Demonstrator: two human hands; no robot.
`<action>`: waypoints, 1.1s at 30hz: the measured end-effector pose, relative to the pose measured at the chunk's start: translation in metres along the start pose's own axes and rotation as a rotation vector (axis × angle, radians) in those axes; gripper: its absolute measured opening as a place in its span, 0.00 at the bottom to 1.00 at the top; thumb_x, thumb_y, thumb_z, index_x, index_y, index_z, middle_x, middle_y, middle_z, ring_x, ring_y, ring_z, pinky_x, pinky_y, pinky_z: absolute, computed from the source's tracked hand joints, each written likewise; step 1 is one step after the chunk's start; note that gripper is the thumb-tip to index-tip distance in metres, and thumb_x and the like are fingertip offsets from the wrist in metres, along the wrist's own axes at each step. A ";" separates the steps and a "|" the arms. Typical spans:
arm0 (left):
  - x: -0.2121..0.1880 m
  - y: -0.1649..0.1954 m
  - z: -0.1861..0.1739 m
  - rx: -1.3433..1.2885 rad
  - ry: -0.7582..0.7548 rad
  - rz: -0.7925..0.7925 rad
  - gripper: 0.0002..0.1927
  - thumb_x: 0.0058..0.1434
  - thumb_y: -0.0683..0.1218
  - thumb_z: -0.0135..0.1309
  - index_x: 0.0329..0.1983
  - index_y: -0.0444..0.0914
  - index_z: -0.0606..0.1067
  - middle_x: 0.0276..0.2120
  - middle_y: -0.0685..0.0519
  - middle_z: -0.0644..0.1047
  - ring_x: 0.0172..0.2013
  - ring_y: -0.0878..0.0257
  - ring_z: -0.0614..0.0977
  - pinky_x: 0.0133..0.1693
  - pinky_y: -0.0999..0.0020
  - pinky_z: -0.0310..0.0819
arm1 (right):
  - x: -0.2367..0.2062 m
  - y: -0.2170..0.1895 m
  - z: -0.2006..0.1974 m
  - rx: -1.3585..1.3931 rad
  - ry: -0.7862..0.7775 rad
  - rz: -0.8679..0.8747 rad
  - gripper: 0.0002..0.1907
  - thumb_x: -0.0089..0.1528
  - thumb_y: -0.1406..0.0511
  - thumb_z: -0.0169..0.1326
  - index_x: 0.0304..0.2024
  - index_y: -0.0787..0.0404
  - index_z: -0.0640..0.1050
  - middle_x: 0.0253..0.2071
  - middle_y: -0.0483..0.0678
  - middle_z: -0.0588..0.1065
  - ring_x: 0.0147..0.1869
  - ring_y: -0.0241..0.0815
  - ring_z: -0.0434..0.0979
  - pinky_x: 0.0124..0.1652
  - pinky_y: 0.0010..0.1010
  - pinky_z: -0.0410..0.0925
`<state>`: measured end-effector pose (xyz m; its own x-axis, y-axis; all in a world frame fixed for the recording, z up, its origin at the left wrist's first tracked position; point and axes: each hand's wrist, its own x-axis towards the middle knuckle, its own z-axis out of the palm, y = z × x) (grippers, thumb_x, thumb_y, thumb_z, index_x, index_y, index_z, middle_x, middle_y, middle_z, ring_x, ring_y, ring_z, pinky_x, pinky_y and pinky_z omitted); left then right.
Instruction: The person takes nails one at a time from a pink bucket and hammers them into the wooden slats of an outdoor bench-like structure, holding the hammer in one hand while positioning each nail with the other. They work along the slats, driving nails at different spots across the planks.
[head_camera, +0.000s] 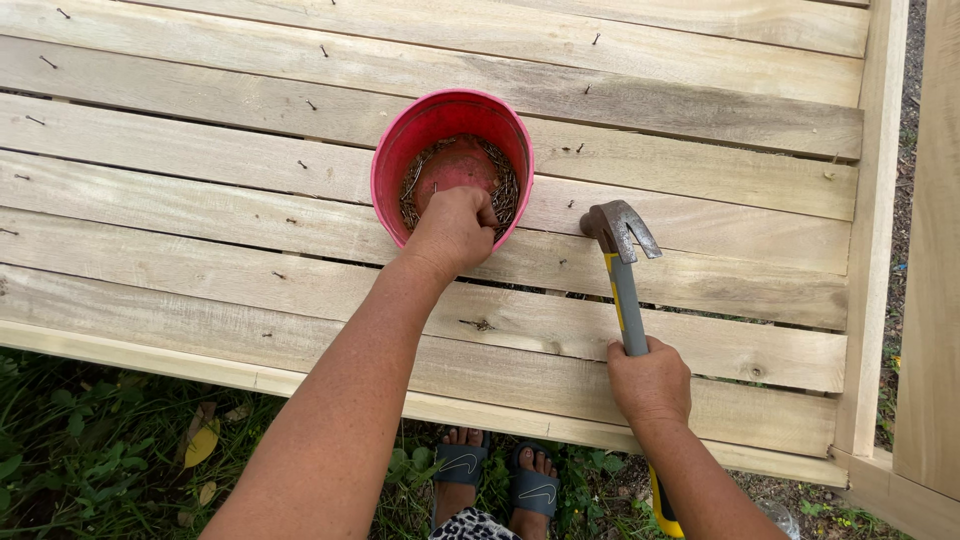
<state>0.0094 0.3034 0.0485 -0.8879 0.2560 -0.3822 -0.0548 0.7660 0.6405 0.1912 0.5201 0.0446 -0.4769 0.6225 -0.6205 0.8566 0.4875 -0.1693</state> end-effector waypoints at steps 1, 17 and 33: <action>0.000 0.002 0.000 -0.017 0.026 0.023 0.06 0.56 0.38 0.57 0.36 0.37 0.81 0.38 0.46 0.83 0.41 0.54 0.86 0.48 0.61 0.81 | 0.001 0.000 0.000 -0.001 -0.003 0.003 0.19 0.63 0.52 0.55 0.45 0.57 0.84 0.35 0.54 0.83 0.39 0.51 0.84 0.45 0.46 0.75; -0.006 -0.007 0.007 -0.252 0.359 0.083 0.08 0.62 0.37 0.51 0.41 0.38 0.79 0.35 0.48 0.83 0.38 0.59 0.86 0.45 0.64 0.81 | 0.006 0.002 0.002 0.024 0.019 -0.027 0.20 0.61 0.51 0.57 0.46 0.57 0.84 0.37 0.55 0.82 0.43 0.54 0.83 0.48 0.47 0.74; -0.073 0.026 0.076 -0.507 0.337 0.411 0.03 0.63 0.39 0.59 0.39 0.36 0.80 0.32 0.51 0.84 0.33 0.66 0.87 0.37 0.71 0.81 | -0.003 -0.004 -0.010 0.268 -0.173 -0.017 0.17 0.64 0.57 0.58 0.39 0.68 0.77 0.21 0.51 0.71 0.18 0.43 0.71 0.22 0.38 0.69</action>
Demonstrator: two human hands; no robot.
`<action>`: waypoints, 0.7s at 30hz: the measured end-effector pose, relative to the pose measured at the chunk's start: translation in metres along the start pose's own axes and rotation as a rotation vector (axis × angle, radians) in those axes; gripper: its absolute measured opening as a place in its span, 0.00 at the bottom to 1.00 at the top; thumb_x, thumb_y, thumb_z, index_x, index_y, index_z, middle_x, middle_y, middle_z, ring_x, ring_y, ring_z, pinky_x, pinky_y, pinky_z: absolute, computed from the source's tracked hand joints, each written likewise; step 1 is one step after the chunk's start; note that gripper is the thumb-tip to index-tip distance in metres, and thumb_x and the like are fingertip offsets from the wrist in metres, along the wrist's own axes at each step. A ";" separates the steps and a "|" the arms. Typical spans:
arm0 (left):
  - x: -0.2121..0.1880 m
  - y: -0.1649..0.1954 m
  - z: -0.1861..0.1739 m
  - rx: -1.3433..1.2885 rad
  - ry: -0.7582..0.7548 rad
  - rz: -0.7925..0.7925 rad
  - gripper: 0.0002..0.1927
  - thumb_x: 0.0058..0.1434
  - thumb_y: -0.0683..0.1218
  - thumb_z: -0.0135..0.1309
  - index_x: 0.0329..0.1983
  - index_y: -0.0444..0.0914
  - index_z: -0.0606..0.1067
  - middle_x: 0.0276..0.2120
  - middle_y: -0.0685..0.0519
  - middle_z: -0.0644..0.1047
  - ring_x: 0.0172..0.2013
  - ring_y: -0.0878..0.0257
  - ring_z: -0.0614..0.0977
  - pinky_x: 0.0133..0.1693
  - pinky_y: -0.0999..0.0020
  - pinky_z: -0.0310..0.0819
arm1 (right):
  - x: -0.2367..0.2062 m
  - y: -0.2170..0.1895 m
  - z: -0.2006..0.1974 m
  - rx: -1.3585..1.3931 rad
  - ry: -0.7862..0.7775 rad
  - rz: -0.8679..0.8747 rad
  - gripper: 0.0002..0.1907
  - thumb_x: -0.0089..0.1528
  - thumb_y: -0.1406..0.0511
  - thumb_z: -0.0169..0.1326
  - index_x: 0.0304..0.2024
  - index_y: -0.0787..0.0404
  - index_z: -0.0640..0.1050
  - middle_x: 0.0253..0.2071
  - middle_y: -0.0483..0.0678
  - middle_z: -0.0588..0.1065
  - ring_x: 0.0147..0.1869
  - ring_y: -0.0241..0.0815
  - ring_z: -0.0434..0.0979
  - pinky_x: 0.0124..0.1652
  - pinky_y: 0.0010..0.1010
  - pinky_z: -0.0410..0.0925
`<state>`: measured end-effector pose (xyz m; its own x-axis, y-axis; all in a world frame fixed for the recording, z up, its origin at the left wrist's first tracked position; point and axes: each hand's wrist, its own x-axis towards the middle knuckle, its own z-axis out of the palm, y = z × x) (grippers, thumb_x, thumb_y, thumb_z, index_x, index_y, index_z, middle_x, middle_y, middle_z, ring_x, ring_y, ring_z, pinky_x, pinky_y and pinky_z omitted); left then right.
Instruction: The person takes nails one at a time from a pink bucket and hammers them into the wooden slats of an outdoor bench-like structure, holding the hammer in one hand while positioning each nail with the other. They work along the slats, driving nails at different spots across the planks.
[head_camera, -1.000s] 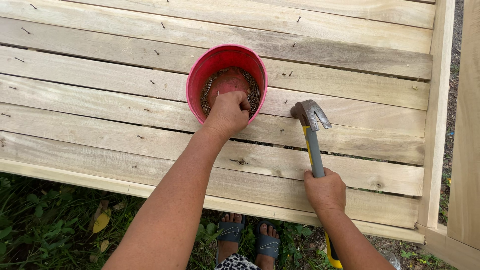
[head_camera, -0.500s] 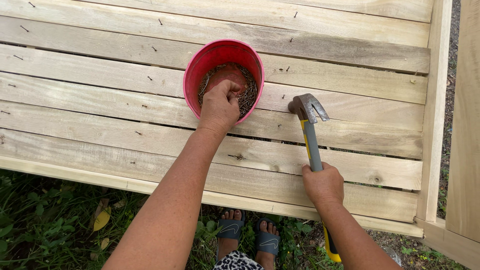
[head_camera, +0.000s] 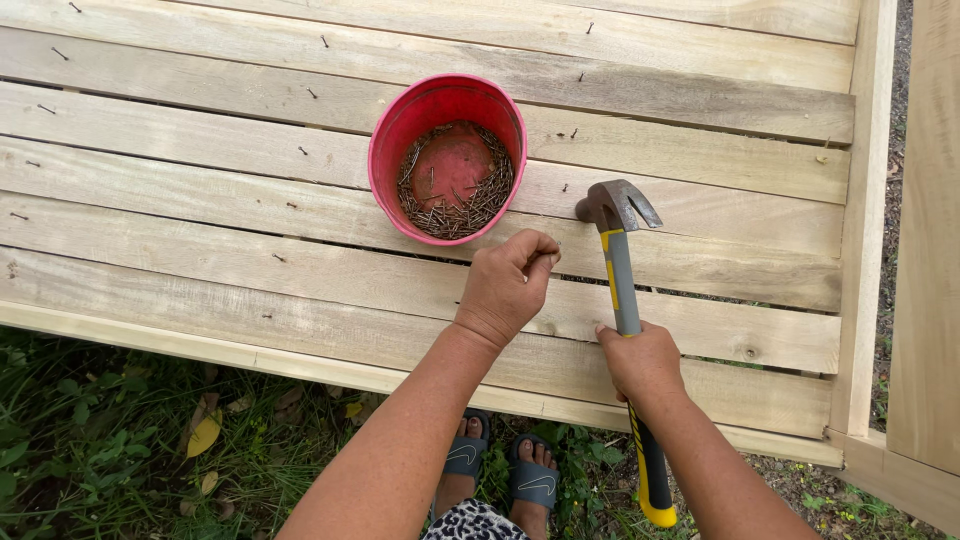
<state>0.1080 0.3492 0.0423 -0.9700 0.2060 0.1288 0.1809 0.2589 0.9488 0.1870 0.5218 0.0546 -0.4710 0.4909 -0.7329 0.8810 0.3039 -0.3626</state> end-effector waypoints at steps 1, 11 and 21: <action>-0.007 -0.007 0.003 0.012 -0.047 -0.096 0.03 0.61 0.39 0.60 0.39 0.37 0.81 0.31 0.51 0.84 0.31 0.65 0.85 0.37 0.70 0.81 | -0.003 0.001 0.000 0.056 -0.017 0.000 0.17 0.64 0.58 0.59 0.37 0.69 0.77 0.20 0.51 0.70 0.18 0.43 0.69 0.21 0.38 0.67; -0.028 -0.062 0.031 0.112 -0.026 -0.280 0.04 0.52 0.40 0.65 0.32 0.38 0.83 0.33 0.52 0.82 0.29 0.60 0.82 0.36 0.67 0.79 | -0.018 0.040 0.003 0.061 -0.039 -0.015 0.17 0.62 0.58 0.59 0.32 0.68 0.75 0.16 0.49 0.69 0.14 0.44 0.67 0.19 0.39 0.64; -0.033 -0.046 0.027 0.273 -0.083 -0.144 0.03 0.55 0.42 0.62 0.32 0.38 0.82 0.35 0.53 0.80 0.40 0.55 0.82 0.45 0.61 0.78 | -0.023 0.055 0.010 -0.028 -0.013 0.010 0.20 0.61 0.55 0.60 0.30 0.67 0.77 0.17 0.52 0.73 0.15 0.46 0.72 0.21 0.40 0.68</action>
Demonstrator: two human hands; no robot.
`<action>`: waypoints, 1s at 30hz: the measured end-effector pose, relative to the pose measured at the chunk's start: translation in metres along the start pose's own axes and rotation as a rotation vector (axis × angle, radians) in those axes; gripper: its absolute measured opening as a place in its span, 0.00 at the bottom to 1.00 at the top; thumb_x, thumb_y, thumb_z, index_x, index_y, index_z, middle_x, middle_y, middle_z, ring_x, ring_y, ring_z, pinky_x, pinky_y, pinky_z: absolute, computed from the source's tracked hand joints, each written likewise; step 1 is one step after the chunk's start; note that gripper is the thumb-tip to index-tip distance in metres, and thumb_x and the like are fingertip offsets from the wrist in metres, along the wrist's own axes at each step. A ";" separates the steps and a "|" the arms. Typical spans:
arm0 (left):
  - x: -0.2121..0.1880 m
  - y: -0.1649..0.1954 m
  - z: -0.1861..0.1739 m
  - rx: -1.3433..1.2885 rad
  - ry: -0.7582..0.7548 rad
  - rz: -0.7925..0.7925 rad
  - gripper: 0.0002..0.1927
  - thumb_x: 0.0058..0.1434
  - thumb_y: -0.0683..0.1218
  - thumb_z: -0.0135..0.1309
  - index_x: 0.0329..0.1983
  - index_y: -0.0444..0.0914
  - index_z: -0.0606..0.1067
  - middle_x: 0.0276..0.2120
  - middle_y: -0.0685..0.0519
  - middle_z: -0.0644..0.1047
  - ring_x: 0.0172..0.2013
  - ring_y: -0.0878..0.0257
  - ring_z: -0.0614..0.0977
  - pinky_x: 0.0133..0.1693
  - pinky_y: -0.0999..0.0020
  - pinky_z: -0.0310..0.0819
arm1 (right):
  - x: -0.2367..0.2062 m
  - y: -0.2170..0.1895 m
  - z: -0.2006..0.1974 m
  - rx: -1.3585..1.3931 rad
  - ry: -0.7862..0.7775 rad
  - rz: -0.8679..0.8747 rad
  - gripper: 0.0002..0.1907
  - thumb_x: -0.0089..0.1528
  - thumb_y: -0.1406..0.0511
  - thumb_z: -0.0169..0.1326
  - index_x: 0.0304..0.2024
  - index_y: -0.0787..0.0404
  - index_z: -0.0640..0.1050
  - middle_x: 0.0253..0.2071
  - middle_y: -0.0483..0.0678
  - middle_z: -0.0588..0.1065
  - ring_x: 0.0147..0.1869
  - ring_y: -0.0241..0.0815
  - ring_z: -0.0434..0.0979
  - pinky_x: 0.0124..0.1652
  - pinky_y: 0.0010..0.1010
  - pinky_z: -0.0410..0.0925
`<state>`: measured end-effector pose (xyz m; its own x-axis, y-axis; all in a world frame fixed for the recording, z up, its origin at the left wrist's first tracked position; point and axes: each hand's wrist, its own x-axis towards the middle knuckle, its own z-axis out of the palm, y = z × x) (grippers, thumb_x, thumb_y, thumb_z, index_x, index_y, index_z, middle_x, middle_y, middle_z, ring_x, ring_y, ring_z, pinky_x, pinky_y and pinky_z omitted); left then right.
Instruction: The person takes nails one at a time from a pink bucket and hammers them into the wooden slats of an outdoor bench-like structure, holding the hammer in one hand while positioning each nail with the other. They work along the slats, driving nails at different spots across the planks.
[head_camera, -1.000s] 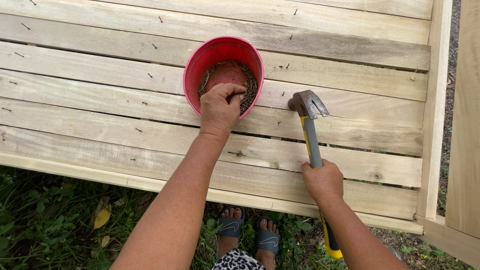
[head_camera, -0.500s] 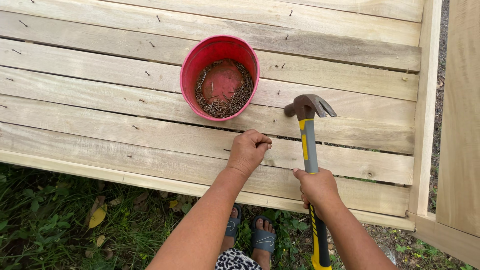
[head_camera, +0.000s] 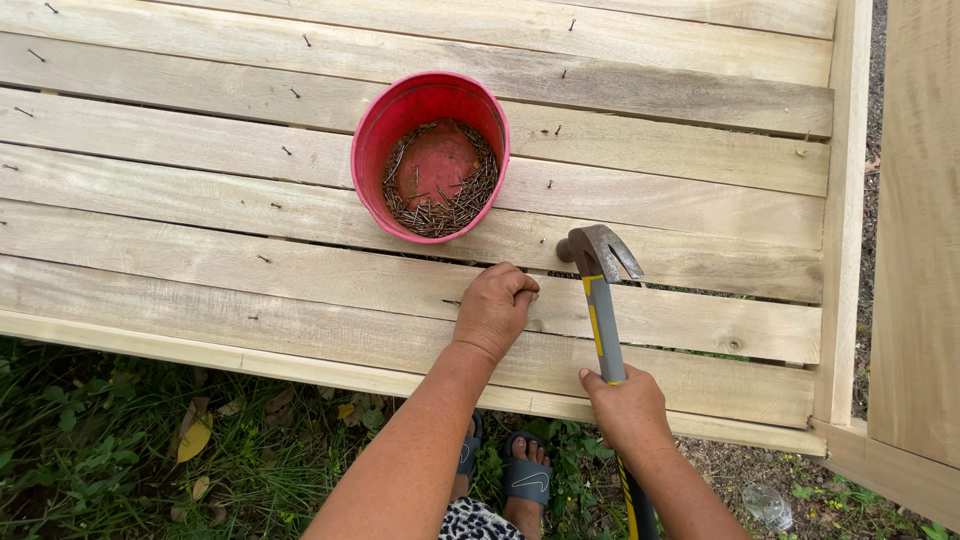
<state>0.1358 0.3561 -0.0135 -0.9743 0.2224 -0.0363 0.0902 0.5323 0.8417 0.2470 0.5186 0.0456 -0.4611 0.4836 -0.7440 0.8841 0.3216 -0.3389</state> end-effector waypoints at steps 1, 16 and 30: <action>-0.001 0.002 0.000 0.042 -0.015 -0.004 0.02 0.57 0.42 0.61 0.33 0.39 0.81 0.36 0.53 0.80 0.41 0.56 0.81 0.46 0.61 0.78 | 0.000 0.001 0.000 0.000 -0.001 0.006 0.20 0.61 0.55 0.60 0.31 0.68 0.77 0.17 0.52 0.73 0.15 0.46 0.72 0.21 0.40 0.68; -0.005 0.006 0.001 0.176 -0.050 0.065 0.01 0.54 0.42 0.63 0.29 0.40 0.82 0.36 0.57 0.76 0.44 0.59 0.78 0.47 0.63 0.76 | -0.027 0.038 0.000 -0.126 0.003 -0.030 0.19 0.58 0.52 0.62 0.38 0.62 0.82 0.22 0.54 0.78 0.29 0.48 0.79 0.38 0.40 0.72; 0.003 -0.002 -0.007 0.109 -0.118 0.047 0.02 0.55 0.39 0.61 0.32 0.38 0.80 0.38 0.53 0.75 0.44 0.54 0.78 0.47 0.60 0.76 | -0.046 0.040 -0.009 -0.149 -0.006 -0.065 0.20 0.59 0.52 0.60 0.44 0.60 0.83 0.26 0.54 0.82 0.33 0.48 0.85 0.41 0.38 0.74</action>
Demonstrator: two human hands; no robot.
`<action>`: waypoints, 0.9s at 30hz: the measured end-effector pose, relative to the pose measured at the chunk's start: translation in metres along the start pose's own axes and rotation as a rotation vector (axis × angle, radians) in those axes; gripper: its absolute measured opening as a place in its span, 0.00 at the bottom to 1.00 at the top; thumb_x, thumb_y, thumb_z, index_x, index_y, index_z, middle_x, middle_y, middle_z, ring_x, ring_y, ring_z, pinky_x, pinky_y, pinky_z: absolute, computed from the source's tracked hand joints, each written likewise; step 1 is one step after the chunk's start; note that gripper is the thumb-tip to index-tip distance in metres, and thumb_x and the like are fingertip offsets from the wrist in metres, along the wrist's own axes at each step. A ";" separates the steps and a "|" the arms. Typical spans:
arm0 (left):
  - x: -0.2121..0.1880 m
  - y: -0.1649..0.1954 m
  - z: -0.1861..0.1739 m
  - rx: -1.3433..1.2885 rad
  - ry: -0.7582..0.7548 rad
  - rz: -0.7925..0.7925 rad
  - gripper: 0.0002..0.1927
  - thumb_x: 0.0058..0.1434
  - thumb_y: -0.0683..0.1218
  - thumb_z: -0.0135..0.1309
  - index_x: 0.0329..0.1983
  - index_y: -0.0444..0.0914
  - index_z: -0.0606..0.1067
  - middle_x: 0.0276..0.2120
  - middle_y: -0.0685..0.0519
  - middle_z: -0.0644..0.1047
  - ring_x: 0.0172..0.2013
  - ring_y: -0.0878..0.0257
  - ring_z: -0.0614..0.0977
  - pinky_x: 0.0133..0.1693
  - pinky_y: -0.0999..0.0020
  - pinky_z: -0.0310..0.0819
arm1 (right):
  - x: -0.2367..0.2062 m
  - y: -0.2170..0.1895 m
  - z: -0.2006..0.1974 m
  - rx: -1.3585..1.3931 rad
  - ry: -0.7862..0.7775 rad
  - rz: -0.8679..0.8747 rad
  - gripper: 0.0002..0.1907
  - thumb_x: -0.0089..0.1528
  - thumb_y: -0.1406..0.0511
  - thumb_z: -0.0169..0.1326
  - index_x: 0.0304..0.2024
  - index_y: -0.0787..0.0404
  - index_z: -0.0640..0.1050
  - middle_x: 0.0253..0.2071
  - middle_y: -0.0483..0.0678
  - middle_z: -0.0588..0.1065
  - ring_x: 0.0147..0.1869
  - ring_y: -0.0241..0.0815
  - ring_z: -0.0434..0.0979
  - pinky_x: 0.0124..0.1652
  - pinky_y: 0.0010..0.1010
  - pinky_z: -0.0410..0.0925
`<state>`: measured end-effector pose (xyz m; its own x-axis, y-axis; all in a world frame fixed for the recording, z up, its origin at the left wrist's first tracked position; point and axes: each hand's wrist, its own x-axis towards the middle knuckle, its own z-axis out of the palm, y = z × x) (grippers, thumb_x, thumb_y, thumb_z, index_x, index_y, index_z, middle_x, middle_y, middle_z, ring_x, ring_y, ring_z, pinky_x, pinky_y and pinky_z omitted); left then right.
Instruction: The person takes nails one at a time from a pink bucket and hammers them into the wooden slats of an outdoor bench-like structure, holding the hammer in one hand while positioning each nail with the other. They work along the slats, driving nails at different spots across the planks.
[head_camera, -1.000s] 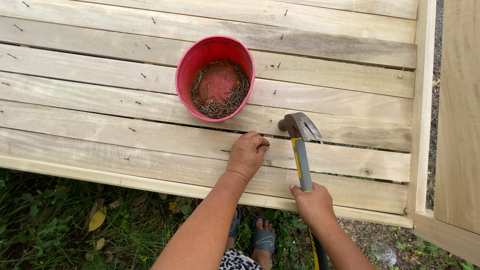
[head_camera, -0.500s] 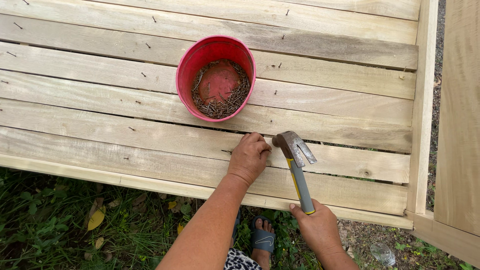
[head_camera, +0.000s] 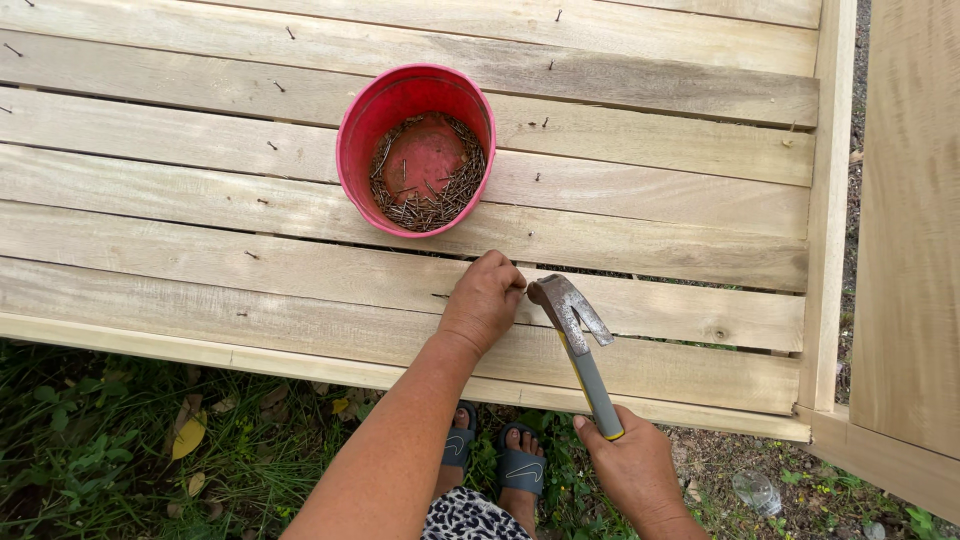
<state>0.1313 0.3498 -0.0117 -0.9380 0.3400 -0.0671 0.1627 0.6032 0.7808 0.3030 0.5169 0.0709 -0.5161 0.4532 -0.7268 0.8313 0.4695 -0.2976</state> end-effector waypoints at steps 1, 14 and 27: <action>0.000 -0.002 -0.004 0.013 -0.004 -0.057 0.02 0.55 0.39 0.60 0.31 0.38 0.79 0.38 0.52 0.75 0.43 0.54 0.79 0.47 0.60 0.76 | -0.002 -0.002 -0.002 0.009 -0.002 -0.008 0.20 0.59 0.52 0.60 0.43 0.61 0.83 0.26 0.53 0.82 0.32 0.46 0.84 0.40 0.38 0.74; 0.010 -0.003 -0.008 0.034 -0.024 -0.219 0.04 0.52 0.34 0.58 0.27 0.36 0.78 0.39 0.50 0.75 0.44 0.52 0.79 0.47 0.59 0.77 | 0.012 -0.003 -0.002 -0.097 -0.053 -0.003 0.20 0.61 0.51 0.60 0.37 0.63 0.84 0.19 0.49 0.76 0.26 0.42 0.78 0.35 0.35 0.71; 0.011 -0.001 -0.009 0.034 -0.055 -0.231 0.05 0.51 0.34 0.60 0.27 0.36 0.78 0.40 0.50 0.75 0.45 0.52 0.79 0.48 0.59 0.76 | 0.016 0.017 0.017 0.081 0.020 -0.103 0.19 0.59 0.54 0.63 0.32 0.66 0.82 0.19 0.49 0.76 0.25 0.40 0.74 0.32 0.34 0.69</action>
<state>0.1184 0.3465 -0.0077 -0.9337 0.2285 -0.2759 -0.0431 0.6930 0.7197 0.3128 0.5189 0.0434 -0.6028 0.4210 -0.6778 0.7873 0.4517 -0.4196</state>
